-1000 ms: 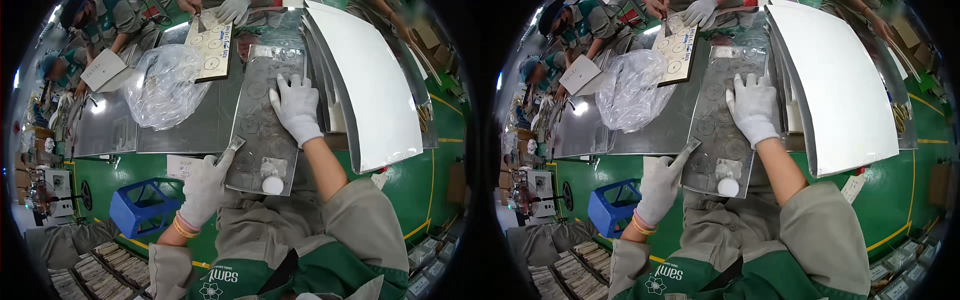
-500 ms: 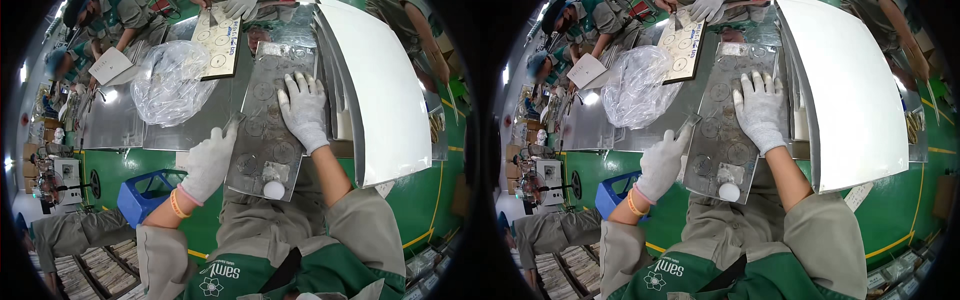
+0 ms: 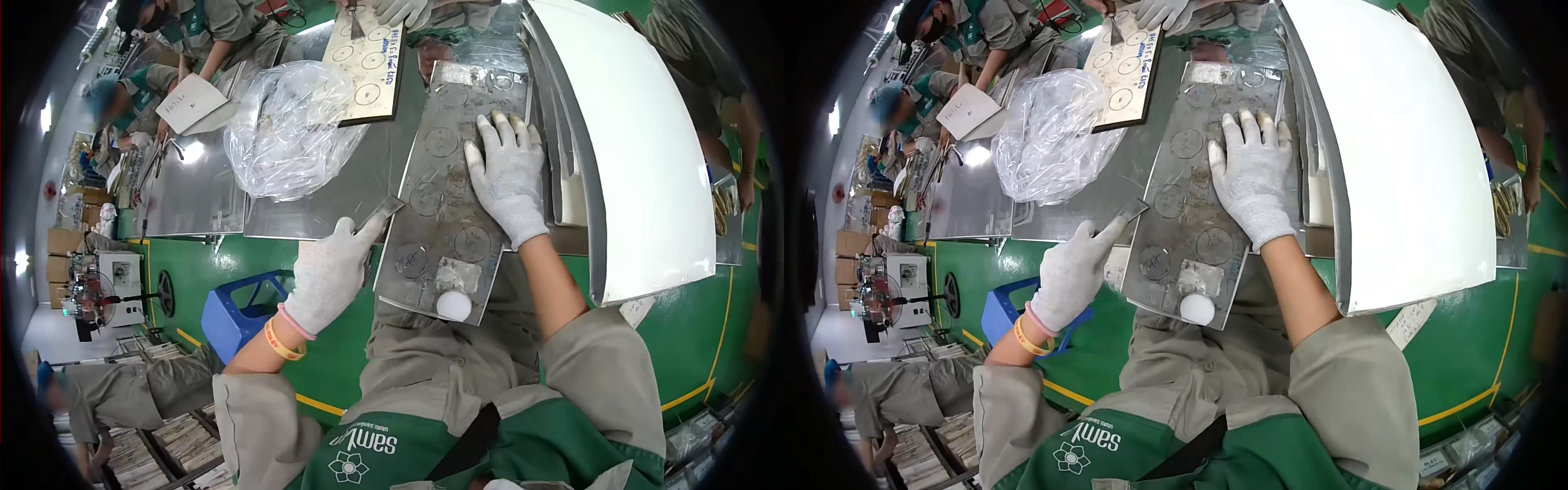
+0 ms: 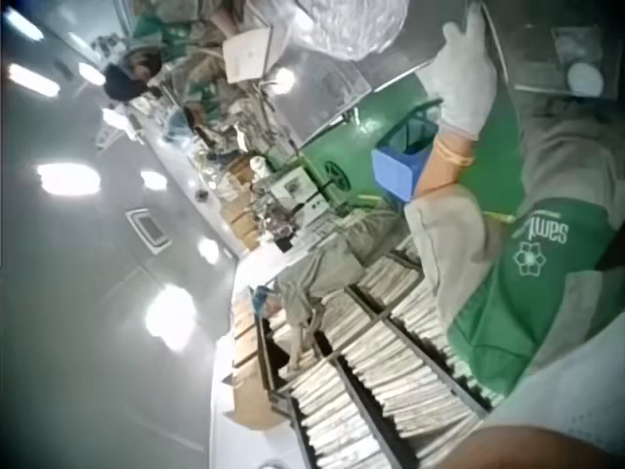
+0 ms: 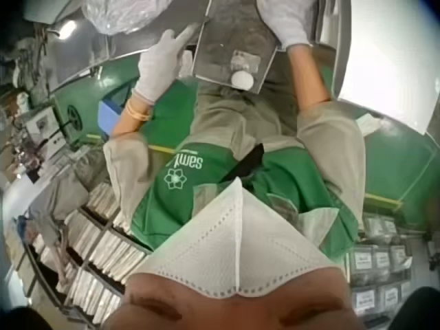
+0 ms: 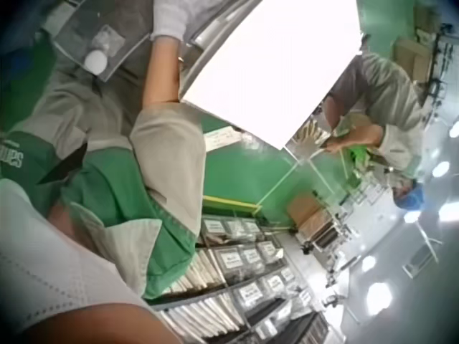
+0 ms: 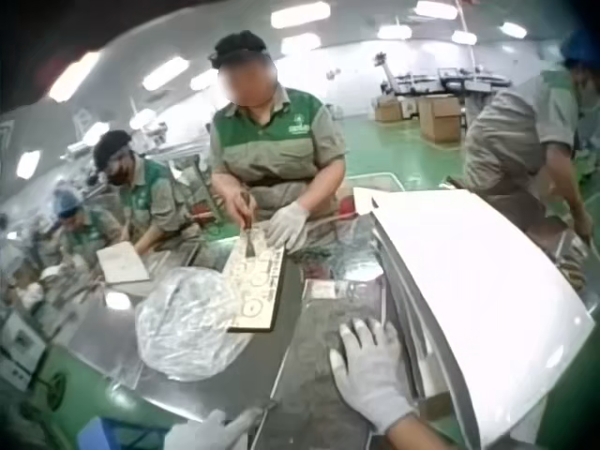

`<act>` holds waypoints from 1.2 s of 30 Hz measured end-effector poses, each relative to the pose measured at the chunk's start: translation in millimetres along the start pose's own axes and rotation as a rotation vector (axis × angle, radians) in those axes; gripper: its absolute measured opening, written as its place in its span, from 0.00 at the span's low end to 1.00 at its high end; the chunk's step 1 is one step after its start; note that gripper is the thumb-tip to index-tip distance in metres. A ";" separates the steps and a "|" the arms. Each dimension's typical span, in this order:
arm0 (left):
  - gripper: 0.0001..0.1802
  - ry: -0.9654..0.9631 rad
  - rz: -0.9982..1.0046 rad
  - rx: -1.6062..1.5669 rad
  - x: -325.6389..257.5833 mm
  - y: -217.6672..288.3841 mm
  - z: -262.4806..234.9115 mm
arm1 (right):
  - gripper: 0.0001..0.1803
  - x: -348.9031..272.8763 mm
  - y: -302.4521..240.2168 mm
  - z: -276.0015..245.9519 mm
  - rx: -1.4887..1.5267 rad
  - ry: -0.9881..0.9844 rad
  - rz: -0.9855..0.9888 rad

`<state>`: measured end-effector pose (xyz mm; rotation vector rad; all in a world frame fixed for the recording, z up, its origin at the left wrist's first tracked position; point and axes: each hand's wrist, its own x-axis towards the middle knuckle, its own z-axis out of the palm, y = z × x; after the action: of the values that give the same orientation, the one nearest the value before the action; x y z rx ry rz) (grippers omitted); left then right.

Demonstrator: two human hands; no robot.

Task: Scrape and clean plastic circular parts from a metal tray using a tool.

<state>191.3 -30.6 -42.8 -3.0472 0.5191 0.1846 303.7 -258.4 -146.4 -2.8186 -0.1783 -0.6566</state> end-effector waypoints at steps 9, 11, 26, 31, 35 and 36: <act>0.34 0.007 0.021 0.055 12.0 -4.6 1.0 | 0.26 3.2 -2.0 2.4 0.004 -0.020 0.012; 0.33 0.048 0.031 0.097 29.0 -2.6 6.8 | 0.25 5.5 -1.6 0.9 0.001 -0.008 0.011; 0.32 0.016 0.078 0.082 28.1 -11.6 -4.2 | 0.26 5.9 -1.1 1.5 -0.034 -0.031 0.000; 0.26 -0.114 0.085 0.141 27.3 -8.0 -11.9 | 0.26 2.7 3.9 5.9 0.003 -0.027 0.000; 0.33 0.044 0.097 0.155 38.9 -7.6 -2.8 | 0.25 3.9 0.3 5.8 -0.013 0.030 -0.015; 0.33 0.047 0.095 0.153 37.4 -8.2 -0.9 | 0.25 3.5 1.1 7.0 -0.004 0.028 -0.017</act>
<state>229.2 -35.1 -46.4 -2.8868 0.6502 0.0731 310.0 -257.5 -151.2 -2.8131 -0.1968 -0.7007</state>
